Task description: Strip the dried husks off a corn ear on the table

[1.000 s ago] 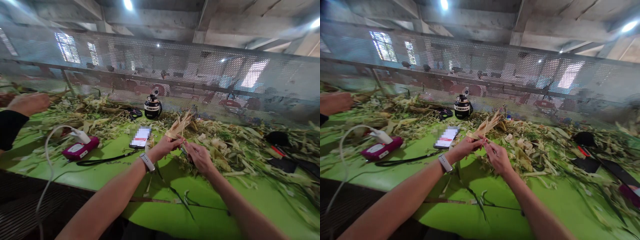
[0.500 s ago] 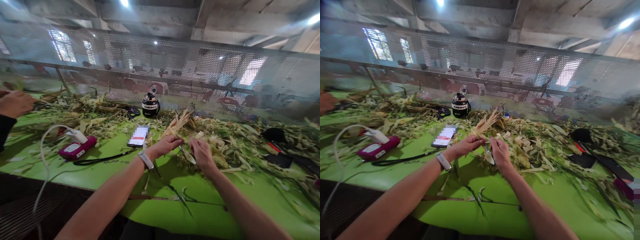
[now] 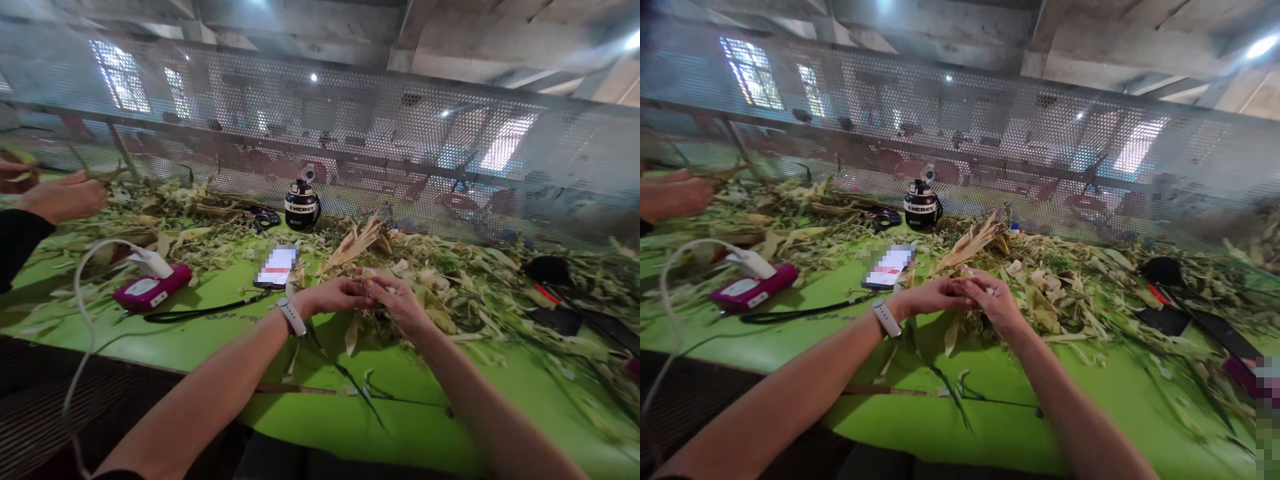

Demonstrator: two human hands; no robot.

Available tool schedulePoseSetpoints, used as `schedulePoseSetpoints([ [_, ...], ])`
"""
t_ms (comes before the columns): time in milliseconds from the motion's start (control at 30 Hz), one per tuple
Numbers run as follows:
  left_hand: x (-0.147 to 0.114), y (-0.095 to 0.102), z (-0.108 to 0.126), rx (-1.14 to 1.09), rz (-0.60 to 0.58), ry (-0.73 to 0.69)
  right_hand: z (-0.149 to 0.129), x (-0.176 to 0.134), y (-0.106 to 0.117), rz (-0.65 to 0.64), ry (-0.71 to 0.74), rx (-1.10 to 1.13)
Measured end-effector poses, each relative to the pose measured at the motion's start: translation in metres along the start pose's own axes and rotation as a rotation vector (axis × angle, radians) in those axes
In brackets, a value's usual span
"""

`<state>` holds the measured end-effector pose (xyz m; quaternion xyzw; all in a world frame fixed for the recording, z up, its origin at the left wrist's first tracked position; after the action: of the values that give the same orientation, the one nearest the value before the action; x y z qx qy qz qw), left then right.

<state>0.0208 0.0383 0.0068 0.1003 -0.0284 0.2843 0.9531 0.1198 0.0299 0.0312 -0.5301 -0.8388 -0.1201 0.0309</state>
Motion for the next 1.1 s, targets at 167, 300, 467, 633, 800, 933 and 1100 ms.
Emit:
schedulePoseSetpoints([
  [167, -0.001, 0.001, 0.005, 0.012, 0.051, 0.030, 0.003, -0.002, 0.001, 0.174, 0.097, 0.060],
  [300, -0.001, -0.004, 0.009, 0.056, -0.010, 0.057, 0.001, -0.006, 0.004, 0.300, 0.156, 0.030],
  [467, -0.002, -0.011, 0.003, -0.004, -0.023, 0.089, 0.004, -0.005, 0.007, 0.297, 0.053, 0.055],
  [633, -0.003, -0.007, -0.003, -0.272, 0.084, 0.064, 0.010, -0.002, 0.019, 0.244, -0.042, 0.227],
  [800, -0.003, 0.003, 0.000, -0.556, 0.198, -0.088, 0.003, 0.002, 0.001, -0.049, -0.052, 0.163],
  [933, -0.004, 0.011, 0.000, -0.624, 0.307, -0.165, -0.011, -0.001, 0.003, 0.015, 0.066, -0.153],
  [1100, -0.007, 0.023, -0.014, -0.478, 0.485, -0.009, -0.017, -0.003, 0.006, 0.107, 0.215, -0.528],
])
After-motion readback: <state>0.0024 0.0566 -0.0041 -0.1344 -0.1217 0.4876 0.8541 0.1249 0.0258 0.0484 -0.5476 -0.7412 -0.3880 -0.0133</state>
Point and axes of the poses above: each hand's wrist, its own x-axis towards the middle knuckle, its own y-axis out of the back of the hand, z = x × y, the point moved 7 cm from there along x, towards the middle knuckle, and after that the axes turned 12 degrees about -z, right-handed, at the moved point
